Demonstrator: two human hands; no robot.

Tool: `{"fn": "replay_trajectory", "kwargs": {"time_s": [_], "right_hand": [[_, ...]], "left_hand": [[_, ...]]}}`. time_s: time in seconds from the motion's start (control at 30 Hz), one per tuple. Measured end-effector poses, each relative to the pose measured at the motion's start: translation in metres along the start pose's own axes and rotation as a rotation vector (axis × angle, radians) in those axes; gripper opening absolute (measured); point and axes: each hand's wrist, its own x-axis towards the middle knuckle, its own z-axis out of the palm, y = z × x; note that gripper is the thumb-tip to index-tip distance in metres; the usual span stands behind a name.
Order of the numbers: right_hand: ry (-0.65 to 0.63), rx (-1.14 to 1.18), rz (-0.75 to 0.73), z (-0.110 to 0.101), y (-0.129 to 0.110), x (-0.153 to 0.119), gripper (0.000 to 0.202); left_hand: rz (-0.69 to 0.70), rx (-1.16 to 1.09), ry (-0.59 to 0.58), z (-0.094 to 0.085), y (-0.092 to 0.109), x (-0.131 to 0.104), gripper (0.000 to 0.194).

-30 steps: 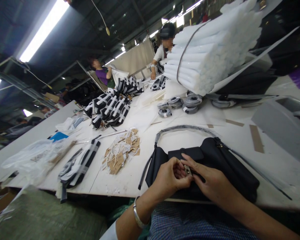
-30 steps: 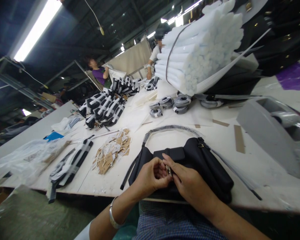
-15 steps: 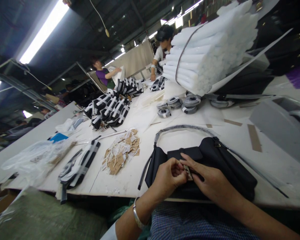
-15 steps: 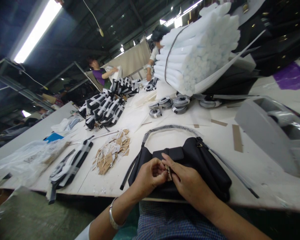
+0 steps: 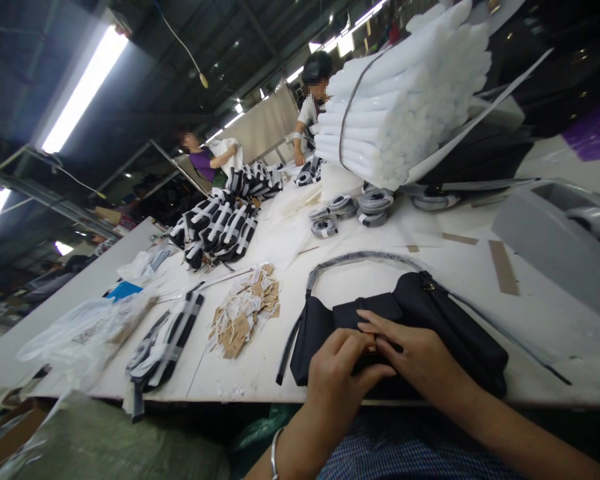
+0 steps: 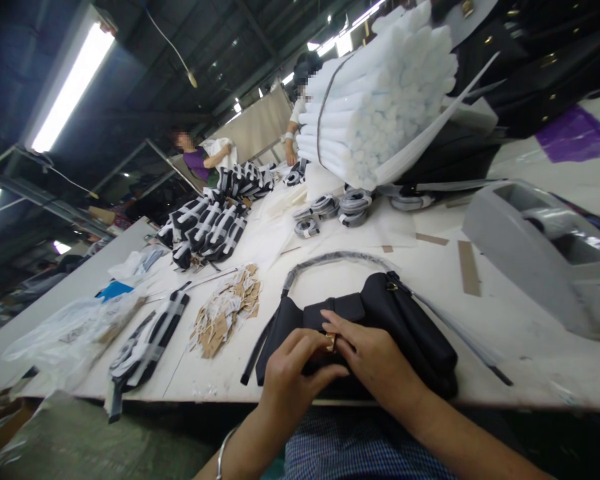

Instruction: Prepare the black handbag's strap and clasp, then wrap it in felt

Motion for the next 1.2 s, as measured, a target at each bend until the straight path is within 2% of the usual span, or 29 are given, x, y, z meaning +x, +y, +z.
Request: {"fn": "replay_trajectory", "kwargs": {"time_s": [0.17,0.27,0.4,0.63,0.73,0.93,1.03,1.2], "right_hand": [[0.003,-0.022,-0.029,0.004,0.002,-0.003,0.040],[0.002,-0.056,-0.061,0.006,0.002,-0.004,0.041],[0.000,-0.068,-0.087,0.008,0.002,-0.004,0.042],[-0.006,-0.013,-0.063,0.009,0.004,-0.005,0.047],[-0.007,0.001,-0.080,0.009,0.004,-0.007,0.047],[-0.040,-0.068,-0.092,0.009,0.002,-0.010,0.055],[-0.044,-0.076,-0.096,0.009,0.004,-0.010,0.056],[-0.037,-0.075,-0.113,0.010,0.005,-0.011,0.049]], "left_hand": [[0.115,0.263,0.021,0.004,0.007,-0.005,0.005],[0.149,0.384,-0.006,0.000,0.014,-0.007,0.007],[0.137,0.499,-0.098,-0.005,0.021,-0.007,0.008],[0.126,0.550,-0.135,-0.003,0.019,-0.002,0.011],[0.052,0.484,-0.159,-0.002,0.016,0.001,0.011],[-0.228,0.249,-0.272,-0.002,0.006,0.006,0.012],[-0.325,0.136,-0.259,-0.002,0.002,0.008,0.014],[-0.377,-0.084,-0.212,-0.007,0.005,0.013,0.020]]}}
